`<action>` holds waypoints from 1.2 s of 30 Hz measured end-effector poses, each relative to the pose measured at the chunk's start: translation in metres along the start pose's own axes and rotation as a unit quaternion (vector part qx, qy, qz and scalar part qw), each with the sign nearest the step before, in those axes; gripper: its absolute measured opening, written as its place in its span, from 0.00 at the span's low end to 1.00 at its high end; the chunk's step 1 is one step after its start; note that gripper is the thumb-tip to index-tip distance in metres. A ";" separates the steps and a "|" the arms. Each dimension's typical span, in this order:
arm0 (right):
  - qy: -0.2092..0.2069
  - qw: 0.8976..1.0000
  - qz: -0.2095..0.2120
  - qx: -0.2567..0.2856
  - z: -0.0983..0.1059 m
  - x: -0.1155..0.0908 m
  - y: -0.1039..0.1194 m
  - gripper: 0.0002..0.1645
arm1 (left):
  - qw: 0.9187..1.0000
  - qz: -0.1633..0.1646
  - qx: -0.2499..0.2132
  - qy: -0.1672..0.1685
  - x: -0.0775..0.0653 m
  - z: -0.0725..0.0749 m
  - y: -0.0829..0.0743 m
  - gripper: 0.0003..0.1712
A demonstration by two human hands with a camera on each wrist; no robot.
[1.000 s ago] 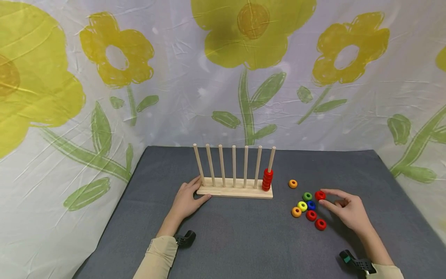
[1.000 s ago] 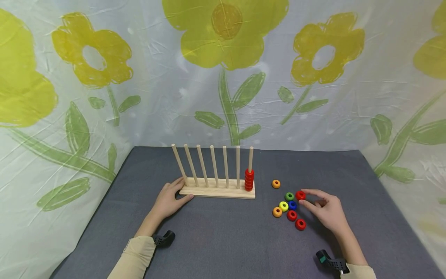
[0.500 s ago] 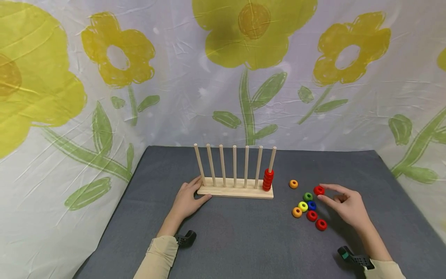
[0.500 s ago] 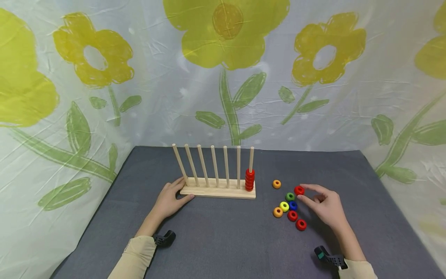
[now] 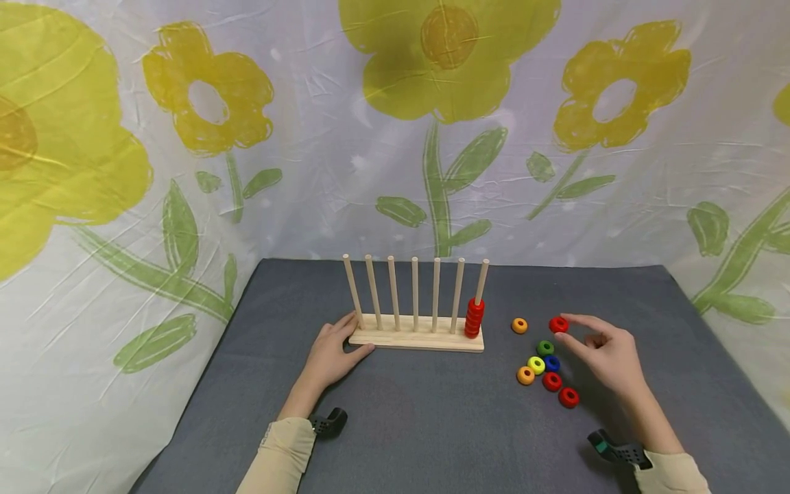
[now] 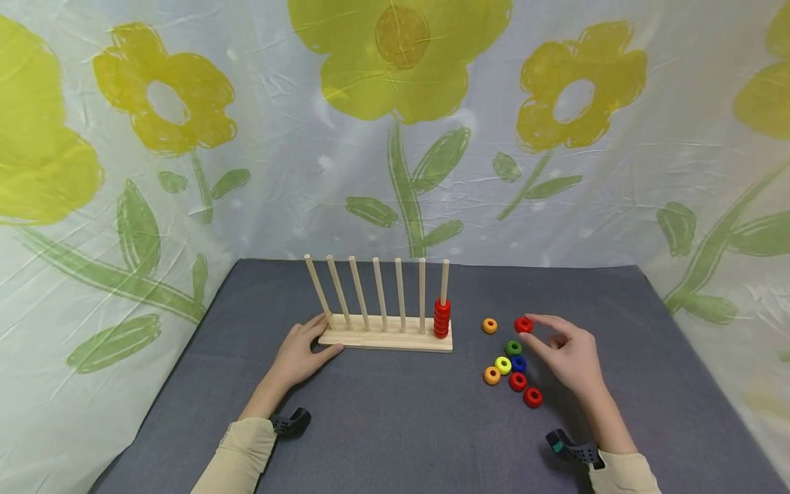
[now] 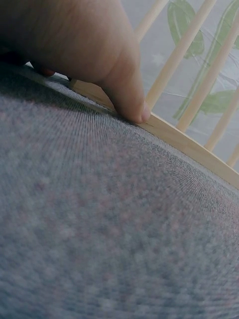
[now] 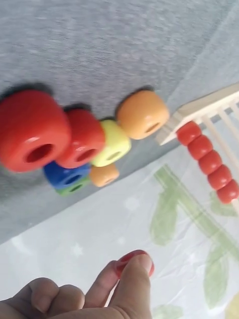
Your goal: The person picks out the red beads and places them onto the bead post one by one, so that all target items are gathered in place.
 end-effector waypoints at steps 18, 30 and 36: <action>-0.035 0.999 0.023 -0.014 -0.004 0.018 0.035 0.21 | 1.000 0.009 -0.008 0.010 -0.001 0.000 0.000 0.49; -0.043 0.999 0.015 0.009 -0.005 0.024 0.042 0.21 | 1.000 0.007 -0.004 0.009 0.000 0.000 -0.001 0.48; -0.048 0.999 0.014 0.008 -0.007 0.027 0.046 0.22 | 1.000 0.009 -0.005 0.010 -0.001 0.001 -0.001 0.48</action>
Point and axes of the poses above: each hand's wrist, its own x-axis towards the middle knuckle, its own z-axis out of the back of the hand, y = z × x, the point moved 5 cm from there along x, towards the middle knuckle, and after that the axes turned 15 degrees about -x, right-handed, at the moved point
